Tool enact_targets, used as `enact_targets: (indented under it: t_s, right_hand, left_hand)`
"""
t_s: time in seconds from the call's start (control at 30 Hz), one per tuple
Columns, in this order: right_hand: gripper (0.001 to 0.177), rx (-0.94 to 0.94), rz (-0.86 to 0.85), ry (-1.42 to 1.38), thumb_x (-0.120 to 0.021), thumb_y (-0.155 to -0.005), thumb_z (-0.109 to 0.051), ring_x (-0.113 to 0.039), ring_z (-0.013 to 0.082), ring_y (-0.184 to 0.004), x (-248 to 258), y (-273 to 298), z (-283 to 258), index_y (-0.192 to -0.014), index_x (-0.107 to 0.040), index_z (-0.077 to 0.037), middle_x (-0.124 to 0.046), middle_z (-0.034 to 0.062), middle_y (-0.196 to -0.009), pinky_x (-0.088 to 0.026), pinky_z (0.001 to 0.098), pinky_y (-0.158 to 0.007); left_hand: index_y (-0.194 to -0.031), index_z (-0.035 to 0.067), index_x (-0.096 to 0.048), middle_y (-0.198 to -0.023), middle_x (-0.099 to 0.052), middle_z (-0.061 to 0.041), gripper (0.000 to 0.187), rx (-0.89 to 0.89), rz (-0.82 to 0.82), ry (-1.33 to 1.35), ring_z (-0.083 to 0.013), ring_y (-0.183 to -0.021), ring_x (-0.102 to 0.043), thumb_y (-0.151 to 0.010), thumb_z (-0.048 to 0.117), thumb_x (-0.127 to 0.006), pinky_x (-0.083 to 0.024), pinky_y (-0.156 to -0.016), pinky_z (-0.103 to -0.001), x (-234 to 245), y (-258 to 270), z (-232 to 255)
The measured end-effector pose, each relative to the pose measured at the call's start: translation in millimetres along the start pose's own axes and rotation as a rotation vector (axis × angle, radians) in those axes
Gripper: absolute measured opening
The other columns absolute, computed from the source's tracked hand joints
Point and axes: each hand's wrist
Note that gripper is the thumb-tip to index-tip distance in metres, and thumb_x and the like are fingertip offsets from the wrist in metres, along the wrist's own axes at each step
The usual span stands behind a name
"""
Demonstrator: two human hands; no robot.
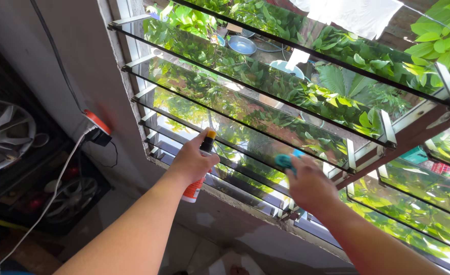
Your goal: The person cleans a window with horizontal bars by spraying a cleaning solution from a bottle and wiping the glass with a blue cloth. The person systematically sprays and wipes different sections of the window panes.
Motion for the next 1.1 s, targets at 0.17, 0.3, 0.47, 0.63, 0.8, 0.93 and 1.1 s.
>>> enact_targets:
  t_s: [0.17,0.3,0.47,0.63,0.8,0.93,1.1]
  right_hand:
    - [0.035,-0.348,-0.232,0.295,-0.058,-0.096,-0.024,-0.071,0.0397,-0.11,-9.3,-51.9,21.5,-0.118,-0.072,-0.001,-0.071,0.0259,-0.119,-0.055,0.0466,-0.097]
    - [0.035,-0.301,-0.282,0.239,-0.055,-0.098,-0.026,-0.072,0.0396,-0.107,-11.9,-70.6,24.8,-0.114,-0.075,-0.001,-0.074,0.0243,-0.117,-0.055,0.0482,-0.098]
    - [0.038,-0.289,-0.254,0.298,-0.047,-0.096,-0.02,-0.066,0.0406,-0.115,-1.0,-27.1,16.2,-0.126,-0.063,-0.002,-0.067,0.0235,-0.125,-0.051,0.052,-0.096]
    - [0.042,-0.358,-0.271,0.227,-0.051,-0.1,-0.033,-0.065,0.0405,-0.12,-6.0,-55.8,22.9,-0.129,-0.065,-0.006,-0.067,0.0231,-0.129,-0.05,0.0497,-0.103]
    - [0.042,-0.279,-0.205,0.216,-0.051,-0.1,-0.033,-0.064,0.041,-0.12,-10.4,-62.2,25.8,-0.129,-0.064,-0.006,-0.066,0.0227,-0.129,-0.049,0.0492,-0.103]
    - [0.043,-0.278,-0.228,0.259,-0.051,-0.095,-0.02,-0.066,0.0408,-0.116,-1.4,-27.5,15.8,-0.134,-0.059,-0.006,-0.066,0.0245,-0.125,-0.052,0.049,-0.098]
    - [0.039,-0.395,-0.344,0.219,-0.051,-0.096,-0.022,-0.073,0.0383,-0.11,0.8,-45.1,13.5,-0.13,-0.064,-0.007,-0.073,0.0219,-0.12,-0.056,0.0481,-0.098]
  left_hand:
    - [-0.158,0.024,-0.039,-0.078,-0.073,-0.01,0.091,0.018,-0.027,0.038,-0.0182,-0.067,-0.073,-0.072,0.023,-0.07,-0.059,-0.069,-0.035,0.1,1.4,2.0]
    - [-0.157,0.024,-0.042,-0.078,-0.073,-0.009,0.089,0.0,-0.031,0.04,-0.0184,-0.066,-0.073,-0.072,0.023,-0.069,-0.06,-0.069,-0.034,2.8,3.0,4.9]
    - [-0.159,0.026,-0.037,-0.076,-0.072,-0.01,0.093,0.043,-0.038,0.071,-0.0178,-0.066,-0.073,-0.071,0.021,-0.067,-0.059,-0.069,-0.034,1.5,6.6,8.2]
    - [-0.158,0.024,-0.037,-0.074,-0.071,-0.01,0.093,0.039,-0.038,0.067,-0.018,-0.065,-0.071,-0.071,0.021,-0.067,-0.059,-0.067,-0.034,3.1,6.6,7.6]
    - [-0.158,0.022,-0.039,-0.075,-0.072,-0.009,0.092,-0.011,-0.047,0.052,-0.0172,-0.063,-0.071,-0.071,0.021,-0.068,-0.059,-0.066,-0.034,4.1,5.2,6.9]
    - [-0.159,0.025,-0.037,-0.074,-0.072,-0.009,0.093,0.043,-0.04,0.033,-0.0168,-0.064,-0.071,-0.071,0.022,-0.069,-0.058,-0.067,-0.034,3.1,6.0,7.3]
    - [-0.159,0.025,-0.037,-0.074,-0.072,-0.01,0.093,0.028,-0.037,0.017,-0.0177,-0.065,-0.071,-0.072,0.023,-0.069,-0.058,-0.067,-0.034,1.9,3.9,5.5]
Point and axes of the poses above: each hand's wrist, its own y-axis away from the middle knuckle, its own x-axis out of the back of the hand, z = x × y
